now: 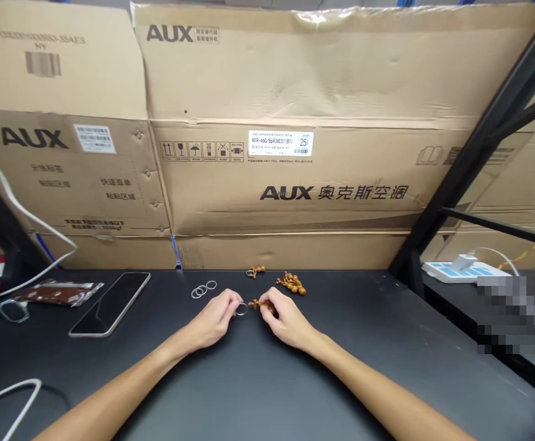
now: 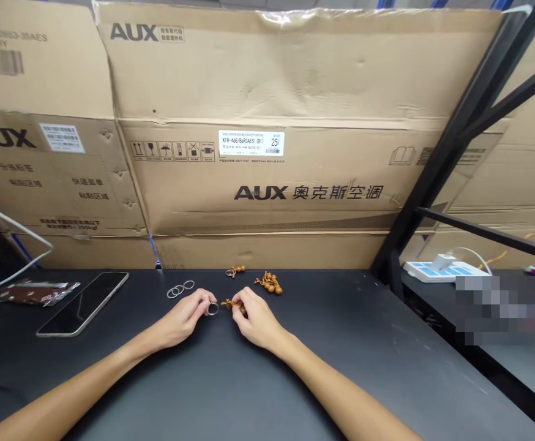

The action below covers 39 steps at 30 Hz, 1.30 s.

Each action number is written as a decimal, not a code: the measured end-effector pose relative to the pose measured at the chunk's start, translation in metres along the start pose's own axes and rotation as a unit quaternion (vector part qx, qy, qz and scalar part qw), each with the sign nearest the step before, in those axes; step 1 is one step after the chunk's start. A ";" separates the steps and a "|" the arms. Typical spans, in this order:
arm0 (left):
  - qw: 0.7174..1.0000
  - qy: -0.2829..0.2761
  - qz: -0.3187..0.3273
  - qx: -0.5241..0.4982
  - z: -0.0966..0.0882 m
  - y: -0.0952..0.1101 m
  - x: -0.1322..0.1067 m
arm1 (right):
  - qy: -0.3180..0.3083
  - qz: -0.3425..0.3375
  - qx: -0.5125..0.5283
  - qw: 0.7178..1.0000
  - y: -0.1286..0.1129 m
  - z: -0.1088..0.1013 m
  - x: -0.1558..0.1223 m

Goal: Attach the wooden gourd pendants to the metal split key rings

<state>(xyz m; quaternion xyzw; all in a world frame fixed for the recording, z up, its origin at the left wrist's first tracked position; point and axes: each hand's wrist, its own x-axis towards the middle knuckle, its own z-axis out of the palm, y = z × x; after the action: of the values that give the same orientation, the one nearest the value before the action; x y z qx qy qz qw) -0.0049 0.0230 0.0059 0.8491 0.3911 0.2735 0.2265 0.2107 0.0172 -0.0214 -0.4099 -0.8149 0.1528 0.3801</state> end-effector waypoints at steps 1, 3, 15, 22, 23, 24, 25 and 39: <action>1.000 -0.002 -0.002 -0.004 0.000 0.001 0.000 | 0.000 -0.001 -0.001 1.000 0.000 0.000 0.000; 1.000 -0.004 -0.006 -0.011 0.000 0.001 0.000 | 0.000 -0.009 -0.005 1.000 -0.001 -0.001 -0.001; 1.000 0.016 0.025 0.011 0.011 -0.002 -0.004 | -0.010 -0.029 0.050 0.998 -0.016 0.003 -0.002; 0.999 0.007 0.025 0.028 0.015 -0.001 -0.005 | -0.003 0.000 0.077 0.997 -0.018 0.001 -0.001; 0.999 0.007 0.023 0.028 0.015 -0.001 -0.005 | -0.007 0.008 0.083 0.996 -0.018 0.001 0.000; 0.999 0.008 0.022 0.027 0.016 -0.001 -0.005 | -0.011 0.015 0.090 0.996 -0.019 0.001 0.000; 0.999 0.008 0.023 0.025 0.017 -0.001 -0.005 | -0.015 0.022 0.097 0.995 -0.019 0.001 0.000; 0.999 0.011 0.034 0.019 0.018 0.002 -0.007 | -0.028 0.030 0.123 0.992 -0.018 0.002 0.000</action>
<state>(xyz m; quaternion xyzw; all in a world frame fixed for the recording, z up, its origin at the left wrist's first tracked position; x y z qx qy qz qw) 0.0040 0.0137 -0.0086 0.8627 0.3699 0.2831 0.1970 0.1992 0.0057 -0.0127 -0.3798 -0.7878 0.2743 0.4000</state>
